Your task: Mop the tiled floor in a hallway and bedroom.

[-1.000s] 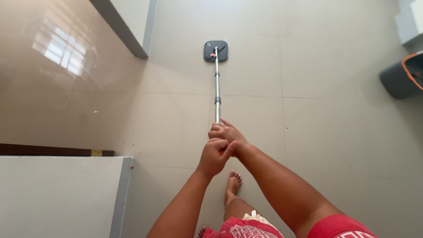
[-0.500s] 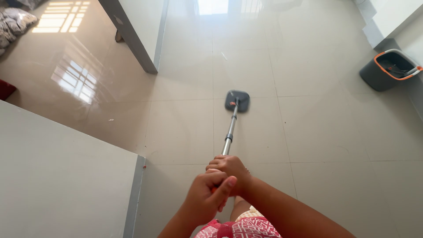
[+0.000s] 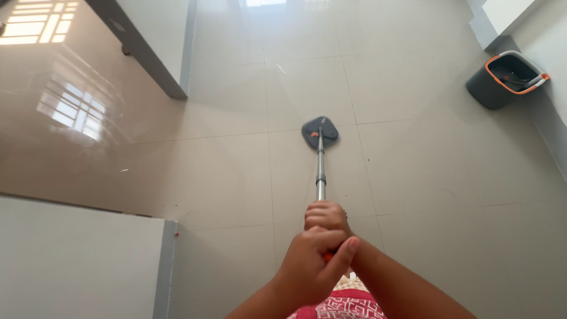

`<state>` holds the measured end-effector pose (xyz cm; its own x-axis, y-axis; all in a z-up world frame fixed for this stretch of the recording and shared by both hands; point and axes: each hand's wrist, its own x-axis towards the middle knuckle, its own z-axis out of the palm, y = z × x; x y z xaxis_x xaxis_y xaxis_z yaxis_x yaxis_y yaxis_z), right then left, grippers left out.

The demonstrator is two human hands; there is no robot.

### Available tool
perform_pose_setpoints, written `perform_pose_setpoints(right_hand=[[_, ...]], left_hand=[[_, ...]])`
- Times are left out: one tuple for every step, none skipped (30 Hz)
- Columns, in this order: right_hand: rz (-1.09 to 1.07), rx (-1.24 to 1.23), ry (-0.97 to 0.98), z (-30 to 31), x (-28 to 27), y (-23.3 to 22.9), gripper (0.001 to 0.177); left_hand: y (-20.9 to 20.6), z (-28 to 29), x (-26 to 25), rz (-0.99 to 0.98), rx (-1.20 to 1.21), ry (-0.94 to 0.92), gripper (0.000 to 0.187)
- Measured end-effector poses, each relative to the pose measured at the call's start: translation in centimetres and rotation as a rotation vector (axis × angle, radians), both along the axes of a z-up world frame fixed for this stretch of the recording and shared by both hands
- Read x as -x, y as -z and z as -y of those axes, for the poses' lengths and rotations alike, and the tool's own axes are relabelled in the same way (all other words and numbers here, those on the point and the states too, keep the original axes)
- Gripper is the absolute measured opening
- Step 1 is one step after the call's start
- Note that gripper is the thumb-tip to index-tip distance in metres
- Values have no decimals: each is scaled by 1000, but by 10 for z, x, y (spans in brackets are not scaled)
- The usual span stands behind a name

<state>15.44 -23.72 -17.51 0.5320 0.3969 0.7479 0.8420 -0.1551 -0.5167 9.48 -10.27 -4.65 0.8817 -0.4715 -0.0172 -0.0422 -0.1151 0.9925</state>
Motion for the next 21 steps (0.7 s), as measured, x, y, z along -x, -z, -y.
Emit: perform_pose_setpoints(right_hand=[[-7, -2, 1, 10, -21, 7, 33], [-76, -26, 17, 22, -44, 15, 32], [-150, -46, 34, 38, -66, 23, 30], [-163, -44, 35, 53, -92, 34, 30], [-212, -65, 113, 69, -122, 44, 28], [-260, -86, 191, 86, -153, 55, 26], [-279, -83, 195, 107, -176, 72, 26], [-300, -59, 213, 129, -199, 90, 23], [-324, -31, 237, 150, -226, 106, 20], [-345, -25, 245, 167, -250, 111, 20], [-467, 125, 244, 185, -271, 113, 21], [-588, 275, 240, 201, -289, 116, 22], [-604, 276, 231, 212, -308, 125, 22], [-596, 445, 221, 222, -324, 134, 19], [-572, 608, 209, 228, -340, 144, 17], [-574, 603, 200, 232, -350, 156, 17], [-515, 648, 169, 235, -352, 167, 13], [-454, 691, 138, 237, -353, 177, 15], [-451, 686, 132, 233, -357, 184, 15], [-351, 727, 153, 229, -358, 190, 14], [-247, 765, 179, 225, -359, 192, 14]], left_hand=[[12, 13, -24, -7, -2, 1, 41], [25, 28, -50, 124, -28, -14, 40], [38, 47, -76, 250, -51, -28, 38], [58, 67, -107, 237, -50, -27, 38], [78, 87, -142, 241, -148, 7, 39], [98, 108, -176, 244, -245, 43, 40], [127, 129, -203, 226, -243, 47, 40], [156, 149, -229, 308, -309, 90, 40], [184, 170, -258, 389, -368, 138, 39], [198, 186, -283, 368, -360, 148, 39], [210, 202, -302, 470, -410, 108, 39], [221, 217, -319, 571, -461, 68, 38], [227, 225, -335, 554, -464, 68, 38], [233, 232, -348, 457, -460, 79, 39], [240, 236, -360, 373, -460, 87, 40], [248, 237, -366, 368, -468, 84, 40], [254, 238, -365, 384, -497, 76, 41], [259, 237, -361, 399, -527, 68, 43], [259, 231, -364, 400, -535, 64, 43], [258, 224, -364, 376, -515, 64, 44], [253, 218, -363, 358, -494, 66, 46]])
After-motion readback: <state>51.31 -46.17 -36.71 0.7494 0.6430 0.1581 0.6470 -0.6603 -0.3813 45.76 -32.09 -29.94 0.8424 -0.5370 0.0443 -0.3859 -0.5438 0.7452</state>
